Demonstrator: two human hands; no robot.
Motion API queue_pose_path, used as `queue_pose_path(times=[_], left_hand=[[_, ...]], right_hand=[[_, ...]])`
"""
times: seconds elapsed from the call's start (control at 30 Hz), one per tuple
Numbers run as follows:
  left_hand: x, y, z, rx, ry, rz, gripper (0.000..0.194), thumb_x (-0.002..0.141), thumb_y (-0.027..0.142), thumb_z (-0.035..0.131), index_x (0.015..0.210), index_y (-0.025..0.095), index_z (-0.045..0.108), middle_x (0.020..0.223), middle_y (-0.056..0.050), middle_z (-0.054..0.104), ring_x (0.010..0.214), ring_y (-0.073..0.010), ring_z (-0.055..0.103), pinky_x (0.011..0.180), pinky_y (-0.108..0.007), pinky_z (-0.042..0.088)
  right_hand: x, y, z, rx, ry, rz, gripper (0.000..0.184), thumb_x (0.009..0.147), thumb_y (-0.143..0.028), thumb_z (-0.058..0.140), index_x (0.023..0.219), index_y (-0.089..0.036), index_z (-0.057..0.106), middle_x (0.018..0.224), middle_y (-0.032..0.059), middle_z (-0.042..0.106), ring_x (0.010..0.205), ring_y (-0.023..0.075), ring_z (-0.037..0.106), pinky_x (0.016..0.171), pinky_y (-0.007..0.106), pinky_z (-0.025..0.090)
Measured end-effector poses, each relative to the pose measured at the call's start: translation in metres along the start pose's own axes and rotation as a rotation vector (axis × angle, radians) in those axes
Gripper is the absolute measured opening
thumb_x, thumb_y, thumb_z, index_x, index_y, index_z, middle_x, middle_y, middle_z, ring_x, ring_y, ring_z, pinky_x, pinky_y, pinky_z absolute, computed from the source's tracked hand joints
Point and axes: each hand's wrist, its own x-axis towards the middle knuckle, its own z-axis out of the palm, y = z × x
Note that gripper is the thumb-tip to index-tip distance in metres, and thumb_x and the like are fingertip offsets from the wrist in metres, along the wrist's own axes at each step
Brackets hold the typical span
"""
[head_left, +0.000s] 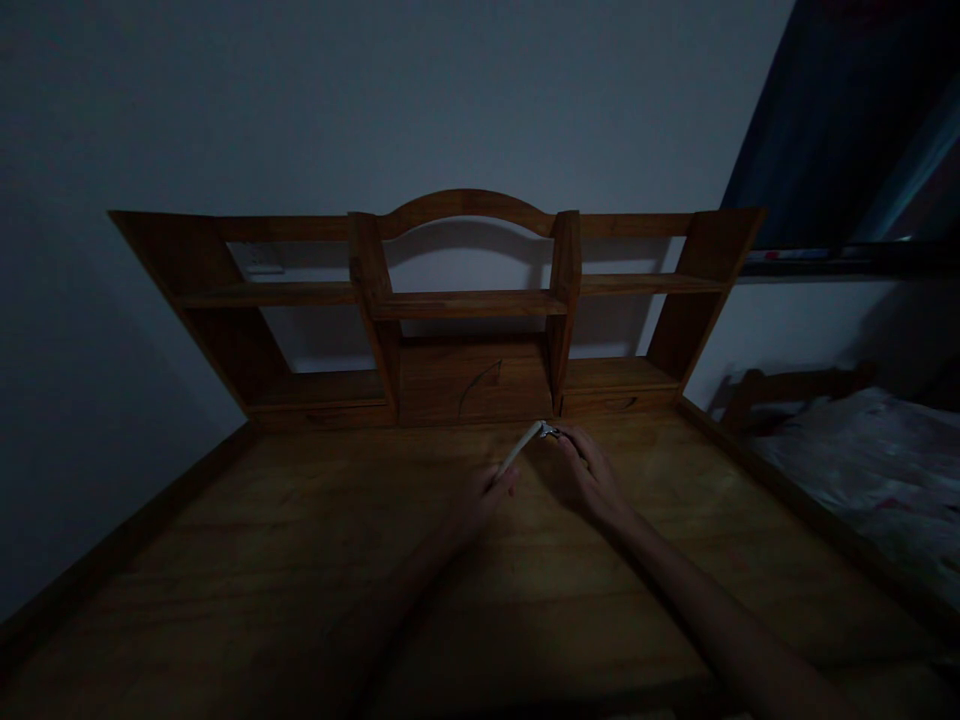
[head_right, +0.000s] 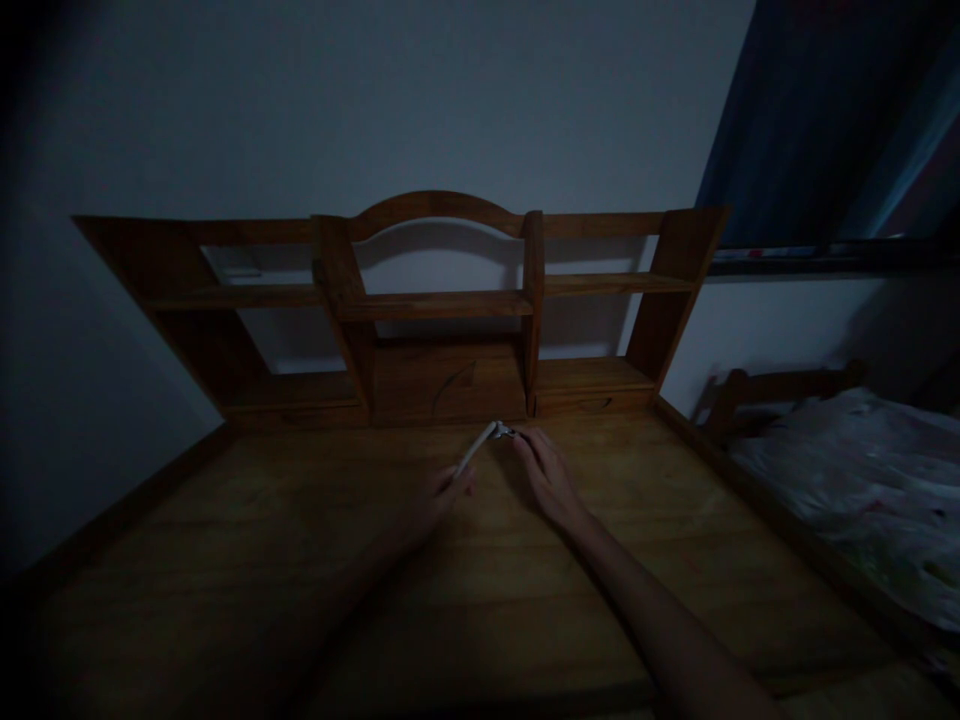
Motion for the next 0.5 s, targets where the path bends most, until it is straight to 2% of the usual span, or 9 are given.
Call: queue_pose_path(times=[0.17,0.37,0.5], left_hand=[[0.001,-0.002,-0.004,0.024,0.089,-0.099,0.050,0.087,0.058,0.034,0.070,0.017,0.057,0.067,0.000,0.056,0.066,-0.0150,0.052,0.062,-0.025,0.039],[-0.003,0.009,-0.002,0.048,-0.022,-0.022,0.051,0.090,0.053,0.028,0.075,0.019,0.062,0.076,-0.001,0.061,0.075,-0.0160,0.055,0.072,-0.027,0.040],[-0.001,0.005,-0.003,0.076,0.064,-0.093,0.052,0.090,0.055,0.028,0.071,0.019,0.059,0.072,-0.002,0.060,0.073,-0.0164,0.055,0.068,-0.027,0.040]], right_hand=[[-0.001,0.002,0.000,0.025,0.009,0.011,0.030,0.095,-0.035,0.039,0.115,-0.026,0.059,0.116,0.0031,0.062,0.110,0.0202,0.054,0.097,0.035,0.039],[-0.001,0.003,0.001,0.043,0.010,0.017,0.029,0.095,-0.035,0.039,0.115,-0.027,0.059,0.116,0.0021,0.062,0.109,0.0198,0.055,0.097,0.034,0.039],[-0.002,0.002,0.000,0.047,-0.009,0.033,0.029,0.096,-0.035,0.038,0.114,-0.028,0.059,0.116,0.0018,0.062,0.109,0.0194,0.055,0.097,0.034,0.039]])
